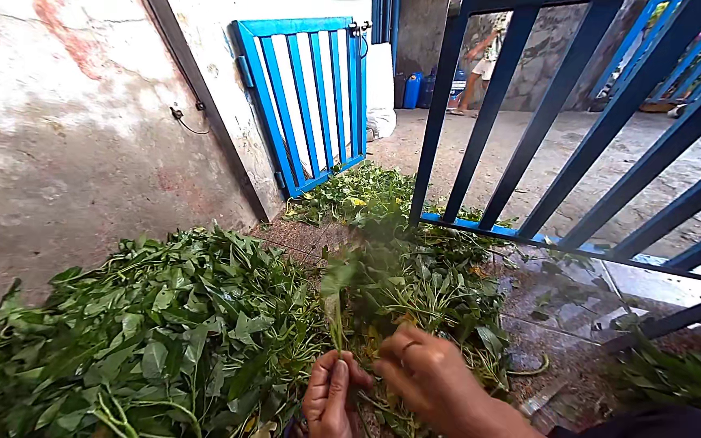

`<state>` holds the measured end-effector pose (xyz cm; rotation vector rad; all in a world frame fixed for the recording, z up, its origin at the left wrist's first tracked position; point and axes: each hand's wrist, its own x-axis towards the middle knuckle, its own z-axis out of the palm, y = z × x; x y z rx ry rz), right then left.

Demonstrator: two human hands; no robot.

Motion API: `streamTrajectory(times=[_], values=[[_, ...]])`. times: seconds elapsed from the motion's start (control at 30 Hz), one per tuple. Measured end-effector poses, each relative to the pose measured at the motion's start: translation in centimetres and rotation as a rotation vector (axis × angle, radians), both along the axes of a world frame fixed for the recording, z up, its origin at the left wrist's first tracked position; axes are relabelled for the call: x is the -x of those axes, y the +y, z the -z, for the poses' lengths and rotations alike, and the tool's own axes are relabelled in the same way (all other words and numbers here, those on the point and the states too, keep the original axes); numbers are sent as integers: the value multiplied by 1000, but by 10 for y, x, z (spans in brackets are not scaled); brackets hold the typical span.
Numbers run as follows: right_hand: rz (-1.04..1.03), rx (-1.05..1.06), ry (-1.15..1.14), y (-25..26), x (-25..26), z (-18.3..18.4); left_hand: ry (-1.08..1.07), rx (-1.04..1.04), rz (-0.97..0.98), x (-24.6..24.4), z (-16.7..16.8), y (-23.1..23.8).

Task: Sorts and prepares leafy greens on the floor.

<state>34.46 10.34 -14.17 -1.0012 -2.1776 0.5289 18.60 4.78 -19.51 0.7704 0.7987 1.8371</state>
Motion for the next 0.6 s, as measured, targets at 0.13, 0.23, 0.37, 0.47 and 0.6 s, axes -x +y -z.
streamTrajectory(times=[0.13, 0.23, 0.37, 0.47, 0.6], values=[[-43, 298, 72, -24, 7, 60, -143, 147, -43, -3, 2, 3], [24, 420, 209, -35, 8, 82, -192, 156, -39, -7, 7, 4], [5, 450, 240, -49, 10, 90, -184, 228, -48, -13, 6, 7], [-13, 344, 194, -46, 11, 98, -181, 305, -45, -15, 5, 7], [-21, 299, 133, -39, 12, 106, -73, 390, -42, -14, 7, 7]])
